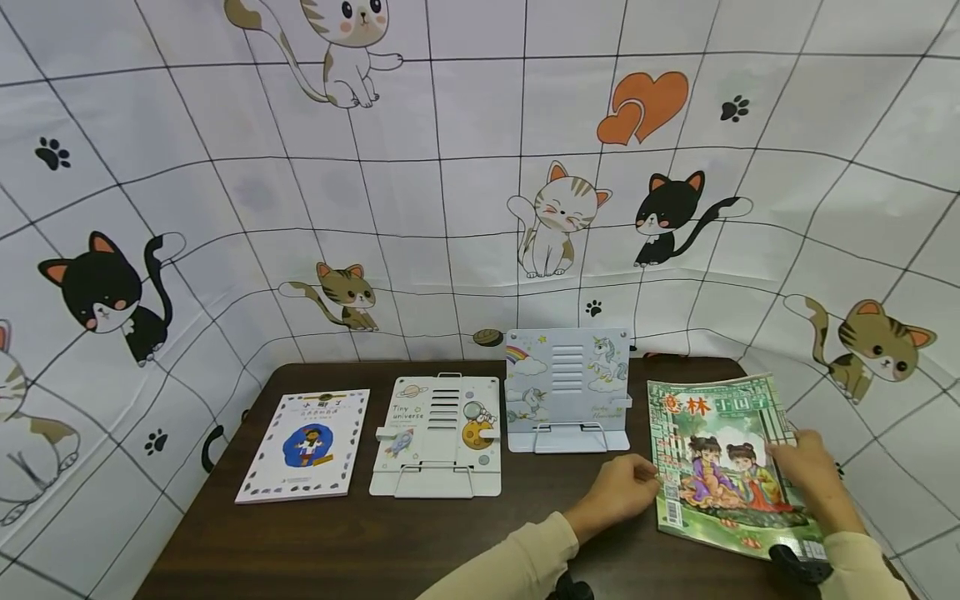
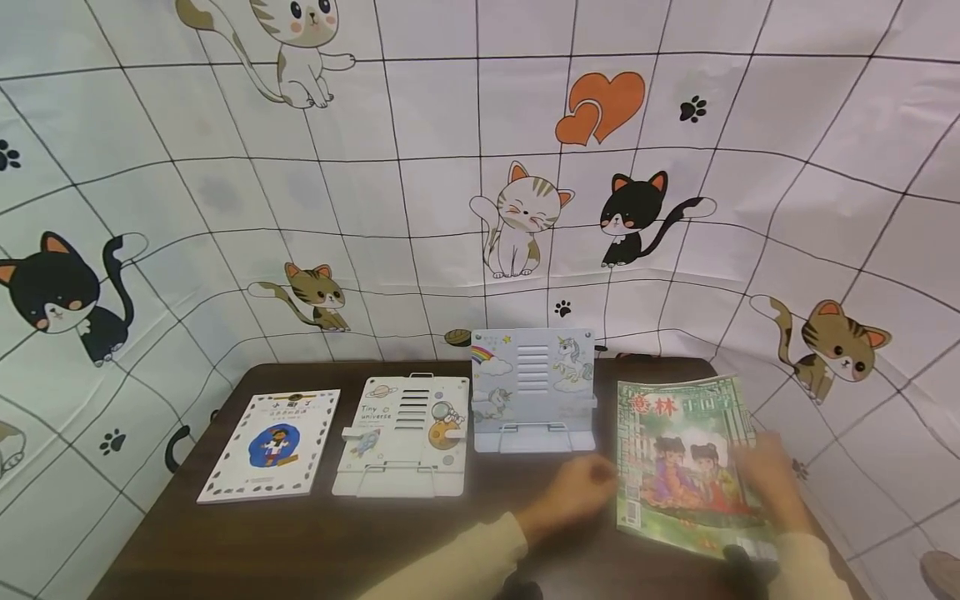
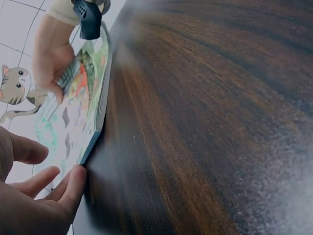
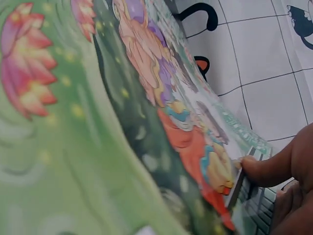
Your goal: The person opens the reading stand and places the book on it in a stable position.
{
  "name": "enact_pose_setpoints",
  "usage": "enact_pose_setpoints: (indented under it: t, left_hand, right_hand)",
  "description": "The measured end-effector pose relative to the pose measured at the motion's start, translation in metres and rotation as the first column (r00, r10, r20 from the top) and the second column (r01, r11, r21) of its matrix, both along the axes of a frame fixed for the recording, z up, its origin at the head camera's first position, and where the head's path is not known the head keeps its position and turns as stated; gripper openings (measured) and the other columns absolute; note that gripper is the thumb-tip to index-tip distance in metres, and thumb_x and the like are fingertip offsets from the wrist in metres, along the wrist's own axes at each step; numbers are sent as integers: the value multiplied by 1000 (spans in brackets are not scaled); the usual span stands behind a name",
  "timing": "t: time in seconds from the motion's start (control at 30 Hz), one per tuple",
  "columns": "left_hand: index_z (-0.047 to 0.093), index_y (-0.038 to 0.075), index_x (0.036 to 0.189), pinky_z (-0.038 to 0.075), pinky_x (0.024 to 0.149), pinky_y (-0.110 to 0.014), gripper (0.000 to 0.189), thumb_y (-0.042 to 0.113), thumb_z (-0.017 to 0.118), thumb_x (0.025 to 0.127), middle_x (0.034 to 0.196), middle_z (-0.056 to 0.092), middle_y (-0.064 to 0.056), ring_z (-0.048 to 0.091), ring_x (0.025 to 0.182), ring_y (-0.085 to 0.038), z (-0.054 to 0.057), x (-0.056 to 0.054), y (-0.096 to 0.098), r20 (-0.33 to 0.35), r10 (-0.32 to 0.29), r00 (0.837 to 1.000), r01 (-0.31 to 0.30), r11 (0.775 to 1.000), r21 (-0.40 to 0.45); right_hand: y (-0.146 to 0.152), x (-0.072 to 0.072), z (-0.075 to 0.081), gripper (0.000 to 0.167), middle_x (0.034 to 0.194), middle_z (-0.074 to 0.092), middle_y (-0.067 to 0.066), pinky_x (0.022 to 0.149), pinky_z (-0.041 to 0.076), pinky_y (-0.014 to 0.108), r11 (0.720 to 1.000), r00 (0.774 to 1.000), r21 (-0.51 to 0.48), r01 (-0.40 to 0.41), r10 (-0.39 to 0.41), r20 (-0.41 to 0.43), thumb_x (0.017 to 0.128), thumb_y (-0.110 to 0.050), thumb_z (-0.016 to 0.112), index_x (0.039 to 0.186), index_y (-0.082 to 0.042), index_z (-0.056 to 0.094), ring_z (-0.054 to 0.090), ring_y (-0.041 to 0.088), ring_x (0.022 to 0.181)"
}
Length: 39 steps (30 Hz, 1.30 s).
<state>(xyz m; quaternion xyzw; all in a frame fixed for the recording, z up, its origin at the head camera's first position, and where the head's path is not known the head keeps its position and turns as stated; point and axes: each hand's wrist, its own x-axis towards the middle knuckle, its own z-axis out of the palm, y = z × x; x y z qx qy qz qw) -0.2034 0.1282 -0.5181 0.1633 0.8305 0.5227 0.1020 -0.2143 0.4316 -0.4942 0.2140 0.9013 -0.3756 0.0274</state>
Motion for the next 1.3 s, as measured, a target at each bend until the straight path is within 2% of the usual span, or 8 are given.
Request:
enact_pose_setpoints:
  t: [0.17,0.4,0.67,0.8,0.97,1.07,1.2,1.3]
  left_hand:
    - [75,4,115,57,76,-19,22,15,72,96,100,77,-1,71,88,-4,-7,-5,4,15,9,1000,-10,999,35]
    - [67,1,131,58,77,-22,37,11,74,96,104,75,-4,72,91,-10,-15,-17,10,91,55,994,-66,990,125]
    - [60,-1,136,58,66,-32,41,7,73,98,96,63,-2,60,76,-11,-10,-24,2,196,-2,981,-61,948,313]
    - [61,5,129,52,60,-32,31,10,72,100,97,58,1,54,75,-10,-9,-29,-2,219,-22,976,-59,933,355]
    - [66,8,120,53,58,-32,22,8,72,99,104,71,-1,63,74,-9,-1,-35,-7,234,-51,971,-58,899,434]
    - [67,8,118,57,59,-37,20,7,73,99,104,74,-2,65,73,-9,6,-36,-10,224,-57,973,-52,890,454]
    - [68,8,117,61,65,-47,20,8,74,98,106,76,-3,66,74,-9,12,-37,-14,202,-43,978,-53,892,449]
    - [70,9,117,61,64,-45,20,8,75,97,107,77,-3,66,74,-8,12,-39,-17,184,-16,983,-69,892,447]
  right_hand:
    - [-5,1,4,69,131,43,48,85,48,60,996,992,-55,74,-79,-95,108,-23,47,149,26,20,50,57,115]
    - [-15,5,19,77,153,28,49,103,39,72,978,979,-165,125,-149,-141,111,-31,43,160,19,10,37,63,135]
    - [-29,8,33,78,153,31,47,93,43,64,975,972,-197,103,-141,-189,112,-34,45,162,16,11,42,58,129]
    - [-39,10,39,75,143,43,40,79,48,45,974,966,-203,105,-148,-213,112,-33,47,161,14,16,54,40,109]
    - [-50,10,49,68,128,54,28,62,52,30,964,951,-236,122,-181,-249,112,-29,47,159,12,20,57,7,78]
    - [-54,12,53,65,119,57,21,61,54,29,957,943,-264,119,-192,-271,113,-28,48,158,11,22,56,2,72]
    - [-55,12,54,56,102,59,0,61,55,30,951,929,-291,107,-199,-310,112,-26,52,149,9,29,59,1,72]
    - [-56,10,53,52,95,57,-12,61,55,28,949,922,-302,90,-194,-335,111,-26,56,144,7,33,60,-1,72]
